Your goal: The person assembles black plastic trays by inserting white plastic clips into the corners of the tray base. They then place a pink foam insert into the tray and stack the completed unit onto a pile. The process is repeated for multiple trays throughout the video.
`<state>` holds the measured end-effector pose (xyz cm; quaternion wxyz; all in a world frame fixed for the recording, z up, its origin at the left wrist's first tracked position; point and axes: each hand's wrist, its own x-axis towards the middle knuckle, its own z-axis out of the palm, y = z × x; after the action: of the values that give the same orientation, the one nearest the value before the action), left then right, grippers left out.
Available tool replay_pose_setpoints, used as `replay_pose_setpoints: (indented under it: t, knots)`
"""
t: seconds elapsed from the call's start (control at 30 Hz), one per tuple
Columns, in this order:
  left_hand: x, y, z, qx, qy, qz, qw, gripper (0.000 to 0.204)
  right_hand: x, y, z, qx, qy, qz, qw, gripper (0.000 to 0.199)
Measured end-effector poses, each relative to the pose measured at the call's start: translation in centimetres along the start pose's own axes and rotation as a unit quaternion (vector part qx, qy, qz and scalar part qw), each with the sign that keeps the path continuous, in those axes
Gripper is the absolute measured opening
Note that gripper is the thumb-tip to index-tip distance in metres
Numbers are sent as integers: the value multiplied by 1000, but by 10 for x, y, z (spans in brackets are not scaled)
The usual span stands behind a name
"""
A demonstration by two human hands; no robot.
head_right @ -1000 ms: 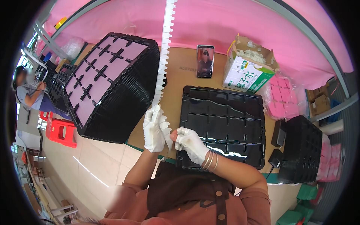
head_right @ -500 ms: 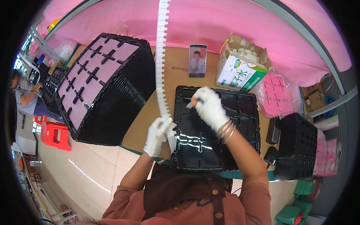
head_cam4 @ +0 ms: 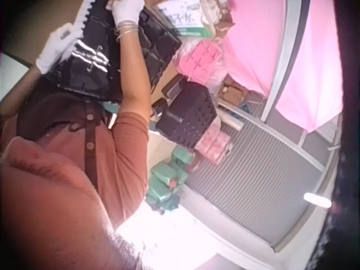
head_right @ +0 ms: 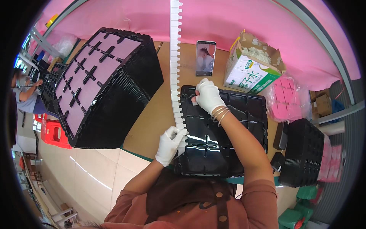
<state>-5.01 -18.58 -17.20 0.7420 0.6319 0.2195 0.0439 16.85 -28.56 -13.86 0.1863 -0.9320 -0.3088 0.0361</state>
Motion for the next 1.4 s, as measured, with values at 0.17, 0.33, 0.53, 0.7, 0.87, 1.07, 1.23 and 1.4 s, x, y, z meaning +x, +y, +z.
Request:
replay_pose_setpoints:
  t: [0.17, 0.33, 0.53, 0.7, 0.87, 1.07, 1.23, 1.4]
  knots:
    - [3, 2, -1, -84, 1, -5, 996, 17, -19, -8, -14, -31, -27, -39, 998, 36]
    - [1, 33, -6, -178, 41, 9, 983, 16, -76, -14, -13, 254, 110, 88, 957, 29]
    - [-4, 42, 8, -204, 52, 16, 978, 13, -150, -69, -2, 629, -80, 146, 759, 17]
    - [-10, 37, 13, -193, 64, 24, 979, 14, -161, -71, 5, 611, -10, 152, 777, 10]
    - [-8, 32, 0, -216, 45, 3, 975, 12, -169, -80, -10, 382, 163, -46, 909, 12]
    - [-2, 5, -13, 40, -55, 4, 998, 20, -173, -43, -31, 239, -41, -53, 969, 12]
    - [0, -3, -11, 61, -55, 9, 997, 20, -192, -53, -3, 100, -103, -105, 984, 9]
    - [-4, 0, -11, 96, -45, 5, 994, 20, -200, -63, 4, 98, -55, -55, 992, 24]
